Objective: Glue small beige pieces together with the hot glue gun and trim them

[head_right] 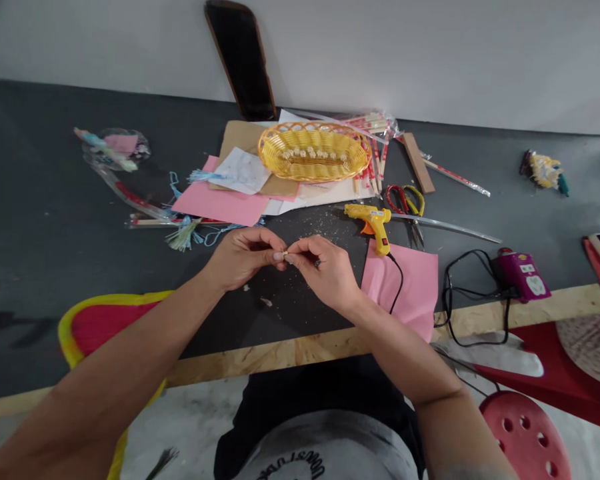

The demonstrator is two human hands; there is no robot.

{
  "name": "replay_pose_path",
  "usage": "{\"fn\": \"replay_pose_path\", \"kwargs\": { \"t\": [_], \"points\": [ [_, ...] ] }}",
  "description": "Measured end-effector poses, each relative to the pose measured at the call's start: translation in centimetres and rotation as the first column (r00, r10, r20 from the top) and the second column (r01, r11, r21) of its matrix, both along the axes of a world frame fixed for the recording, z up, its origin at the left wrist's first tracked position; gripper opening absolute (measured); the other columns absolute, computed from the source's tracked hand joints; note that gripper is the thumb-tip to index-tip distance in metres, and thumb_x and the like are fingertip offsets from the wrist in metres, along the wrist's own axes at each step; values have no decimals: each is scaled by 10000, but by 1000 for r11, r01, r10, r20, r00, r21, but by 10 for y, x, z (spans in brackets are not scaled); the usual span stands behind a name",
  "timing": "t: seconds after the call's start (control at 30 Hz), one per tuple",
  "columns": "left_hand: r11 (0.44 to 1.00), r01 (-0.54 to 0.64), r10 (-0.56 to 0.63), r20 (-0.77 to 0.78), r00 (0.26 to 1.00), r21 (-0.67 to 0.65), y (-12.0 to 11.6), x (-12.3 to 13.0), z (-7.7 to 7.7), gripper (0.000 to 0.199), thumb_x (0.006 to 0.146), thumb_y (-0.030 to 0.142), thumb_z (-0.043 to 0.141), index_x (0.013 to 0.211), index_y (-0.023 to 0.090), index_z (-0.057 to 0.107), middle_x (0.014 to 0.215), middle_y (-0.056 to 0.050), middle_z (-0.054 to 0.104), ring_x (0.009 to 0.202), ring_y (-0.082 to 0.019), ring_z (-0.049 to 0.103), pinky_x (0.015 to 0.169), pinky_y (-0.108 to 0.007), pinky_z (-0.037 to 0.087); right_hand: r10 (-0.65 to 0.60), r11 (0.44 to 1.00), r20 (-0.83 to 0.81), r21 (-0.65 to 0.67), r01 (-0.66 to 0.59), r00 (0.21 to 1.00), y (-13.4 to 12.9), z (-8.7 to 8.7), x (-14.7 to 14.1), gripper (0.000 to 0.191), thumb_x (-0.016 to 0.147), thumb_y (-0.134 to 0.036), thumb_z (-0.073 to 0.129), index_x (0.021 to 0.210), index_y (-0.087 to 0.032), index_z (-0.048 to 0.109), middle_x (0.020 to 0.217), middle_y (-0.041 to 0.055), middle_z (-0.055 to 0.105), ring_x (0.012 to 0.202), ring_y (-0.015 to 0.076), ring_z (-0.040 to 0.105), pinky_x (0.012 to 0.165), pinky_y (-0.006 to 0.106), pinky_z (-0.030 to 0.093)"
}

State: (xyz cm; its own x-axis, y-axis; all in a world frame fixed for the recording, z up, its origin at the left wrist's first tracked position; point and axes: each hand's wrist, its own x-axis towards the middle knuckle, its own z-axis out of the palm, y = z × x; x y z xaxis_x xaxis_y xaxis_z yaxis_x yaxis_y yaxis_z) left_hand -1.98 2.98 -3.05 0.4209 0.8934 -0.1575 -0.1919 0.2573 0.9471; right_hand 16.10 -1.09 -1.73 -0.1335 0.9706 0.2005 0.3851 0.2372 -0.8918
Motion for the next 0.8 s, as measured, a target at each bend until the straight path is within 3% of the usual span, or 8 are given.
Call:
{"fn": "replay_pose_path", "kwargs": {
  "t": [0.57,0.8],
  "points": [
    [998,48,-48,-6,999,38,2,-2,-1,302,646,339,890,734,140,680,594,1,697,552,-104,651,590,-204,537,19,1000,-87,9,-18,996,0,-4,-1,45,857,-203,702,813,-207,691,795,-8,704,702,116,617,637,234,475],
    [999,40,-38,38,999,-35,0,0,-1,302,654,320,889,777,133,686,607,6,708,539,-99,660,567,-186,545,5,986,5,164,-5,1000,0,-3,0,56,876,-183,684,827,-206,671,800,-3,704,716,118,623,650,242,494]
  ]
}}
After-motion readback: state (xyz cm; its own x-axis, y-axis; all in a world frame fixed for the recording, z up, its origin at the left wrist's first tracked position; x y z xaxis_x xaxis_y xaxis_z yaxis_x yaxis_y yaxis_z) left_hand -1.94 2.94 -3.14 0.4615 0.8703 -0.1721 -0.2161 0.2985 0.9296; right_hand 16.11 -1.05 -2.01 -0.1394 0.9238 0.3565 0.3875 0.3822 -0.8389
